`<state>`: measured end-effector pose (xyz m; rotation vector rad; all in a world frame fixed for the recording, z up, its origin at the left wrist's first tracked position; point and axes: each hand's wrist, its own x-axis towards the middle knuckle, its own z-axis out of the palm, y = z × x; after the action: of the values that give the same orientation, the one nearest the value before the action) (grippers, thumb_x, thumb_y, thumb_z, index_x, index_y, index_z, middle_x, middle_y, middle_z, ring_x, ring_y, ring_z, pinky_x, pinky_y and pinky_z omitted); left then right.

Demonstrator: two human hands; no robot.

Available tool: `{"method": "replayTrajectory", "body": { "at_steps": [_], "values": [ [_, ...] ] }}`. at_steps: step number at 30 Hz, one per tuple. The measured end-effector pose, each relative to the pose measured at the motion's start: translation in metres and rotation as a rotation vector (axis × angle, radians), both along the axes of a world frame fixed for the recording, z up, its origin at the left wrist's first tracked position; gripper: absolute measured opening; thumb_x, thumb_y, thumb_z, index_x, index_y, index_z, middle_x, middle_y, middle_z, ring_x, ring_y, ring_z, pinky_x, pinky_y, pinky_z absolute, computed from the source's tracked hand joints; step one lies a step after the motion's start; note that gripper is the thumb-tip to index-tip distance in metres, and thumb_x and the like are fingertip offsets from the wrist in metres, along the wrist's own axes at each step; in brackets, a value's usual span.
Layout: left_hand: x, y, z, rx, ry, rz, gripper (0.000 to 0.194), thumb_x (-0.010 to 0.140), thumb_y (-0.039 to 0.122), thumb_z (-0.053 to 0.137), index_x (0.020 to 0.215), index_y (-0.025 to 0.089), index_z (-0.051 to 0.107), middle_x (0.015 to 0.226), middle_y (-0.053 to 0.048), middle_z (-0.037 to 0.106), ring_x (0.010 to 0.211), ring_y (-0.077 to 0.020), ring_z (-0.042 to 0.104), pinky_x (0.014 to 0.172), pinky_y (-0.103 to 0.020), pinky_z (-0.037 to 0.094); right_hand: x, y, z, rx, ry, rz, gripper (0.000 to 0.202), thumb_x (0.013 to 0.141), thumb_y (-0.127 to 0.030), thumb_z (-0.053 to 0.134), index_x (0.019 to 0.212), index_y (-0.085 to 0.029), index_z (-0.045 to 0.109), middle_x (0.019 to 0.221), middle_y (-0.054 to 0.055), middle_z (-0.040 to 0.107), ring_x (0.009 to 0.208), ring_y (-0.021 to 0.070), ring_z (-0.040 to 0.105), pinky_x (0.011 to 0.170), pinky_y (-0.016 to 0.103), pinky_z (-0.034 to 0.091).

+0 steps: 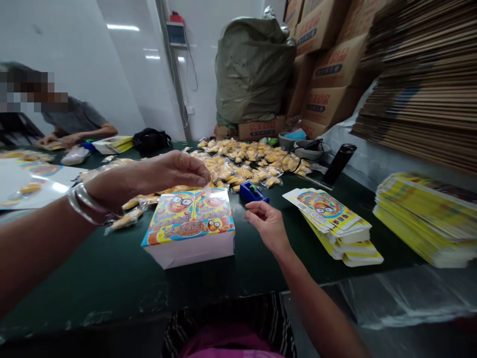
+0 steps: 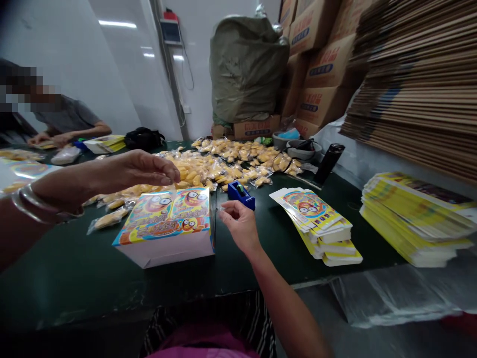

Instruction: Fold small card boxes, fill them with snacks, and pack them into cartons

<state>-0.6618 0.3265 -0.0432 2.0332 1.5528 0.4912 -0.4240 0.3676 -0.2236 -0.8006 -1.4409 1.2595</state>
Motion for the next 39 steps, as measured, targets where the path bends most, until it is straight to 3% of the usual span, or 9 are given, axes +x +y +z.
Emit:
{"method": "replayTrajectory", "body": {
  "at_steps": [5, 9, 13, 17, 22, 26, 30, 34, 39],
  "values": [
    [0.004, 0.015, -0.003, -0.012, 0.087, -0.027, 0.035, 0.078, 0.048, 0.062, 0.092, 0.017, 0.073, 0.098, -0.006, 0.073, 0.091, -0.0218, 0.063, 0.08, -0.03, 0.05, 0.011, 0.008, -0.007, -0.006, -0.021, -0.054, 0.027, 0.07, -0.037, 0.072, 0.09, -0.019, 0.069, 0.072, 0.001, 0.068, 0.067, 0.0179, 0.065, 0.066, 0.03, 0.052],
    [0.012, 0.02, -0.003, -0.032, 0.054, -0.026, 0.031, 0.08, 0.045, 0.063, 0.092, 0.018, 0.074, 0.098, -0.005, 0.073, 0.091, -0.0219, 0.064, 0.079, -0.03, 0.051, 0.016, 0.012, -0.011, -0.019, -0.027, -0.044, 0.027, 0.071, -0.038, 0.072, 0.09, -0.019, 0.068, 0.071, 0.001, 0.068, 0.067, 0.0182, 0.066, 0.066, 0.03, 0.052],
    [0.014, 0.035, -0.011, -0.075, -0.034, -0.065, 0.028, 0.081, 0.046, 0.065, 0.091, 0.021, 0.073, 0.096, -0.003, 0.073, 0.09, -0.0209, 0.065, 0.081, -0.031, 0.053, 0.03, 0.017, -0.027, -0.044, -0.07, -0.048, 0.026, 0.073, -0.039, 0.069, 0.089, -0.019, 0.067, 0.072, 0.002, 0.069, 0.068, 0.0187, 0.066, 0.066, 0.03, 0.052],
    [0.02, 0.071, -0.031, -0.099, -0.039, -0.15, 0.031, 0.083, 0.05, 0.064, 0.091, 0.021, 0.074, 0.094, -0.004, 0.073, 0.09, -0.0211, 0.065, 0.083, -0.033, 0.054, 0.052, 0.024, -0.051, -0.034, -0.14, -0.117, 0.023, 0.075, -0.037, 0.065, 0.088, -0.018, 0.067, 0.075, 0.004, 0.071, 0.072, 0.0207, 0.068, 0.067, 0.032, 0.053],
    [0.07, 0.126, -0.064, -0.193, -0.012, -0.28, 0.025, 0.078, 0.043, 0.067, 0.092, 0.023, 0.075, 0.098, -0.003, 0.074, 0.099, -0.0228, 0.064, 0.093, -0.036, 0.05, 0.073, 0.057, -0.064, -0.012, -0.19, -0.294, 0.02, 0.073, -0.026, 0.068, 0.092, -0.019, 0.067, 0.083, 0.004, 0.071, 0.079, 0.0207, 0.067, 0.076, 0.035, 0.053],
    [0.109, 0.165, -0.098, -0.35, -0.022, -0.22, 0.022, 0.07, 0.033, 0.066, 0.088, 0.022, 0.075, 0.094, -0.003, 0.073, 0.094, -0.0211, 0.063, 0.084, -0.031, 0.05, 0.079, 0.095, -0.068, -0.019, -0.203, -0.395, 0.022, 0.078, -0.018, 0.064, 0.1, -0.017, 0.064, 0.095, 0.005, 0.071, 0.089, 0.0196, 0.066, 0.089, 0.036, 0.052],
    [0.117, 0.193, -0.127, -0.405, 0.01, -0.151, 0.023, 0.067, 0.029, 0.06, 0.084, 0.019, 0.072, 0.088, -0.003, 0.071, 0.089, -0.0203, 0.061, 0.073, -0.028, 0.05, 0.079, 0.114, -0.078, -0.043, -0.207, -0.394, 0.022, 0.079, -0.016, 0.066, 0.101, -0.017, 0.064, 0.093, 0.005, 0.07, 0.086, 0.0184, 0.067, 0.086, 0.033, 0.053],
    [0.115, 0.204, -0.139, -0.457, 0.011, -0.124, 0.027, 0.068, 0.028, 0.058, 0.089, 0.018, 0.071, 0.093, -0.004, 0.071, 0.092, -0.02, 0.061, 0.074, -0.029, 0.052, 0.075, 0.123, -0.087, -0.069, -0.224, -0.365, 0.019, 0.076, -0.014, 0.069, 0.094, -0.018, 0.065, 0.088, 0.003, 0.07, 0.081, 0.0182, 0.067, 0.084, 0.034, 0.054],
    [0.126, 0.21, -0.138, -0.401, 0.015, -0.136, 0.032, 0.069, 0.031, 0.056, 0.096, 0.02, 0.071, 0.103, -0.005, 0.072, 0.096, -0.0195, 0.063, 0.078, -0.028, 0.052, 0.067, 0.149, -0.094, -0.115, -0.212, -0.373, 0.013, 0.082, -0.015, 0.061, 0.095, -0.018, 0.064, 0.092, 0.004, 0.07, 0.088, 0.0189, 0.066, 0.087, 0.035, 0.054]
  ]
}}
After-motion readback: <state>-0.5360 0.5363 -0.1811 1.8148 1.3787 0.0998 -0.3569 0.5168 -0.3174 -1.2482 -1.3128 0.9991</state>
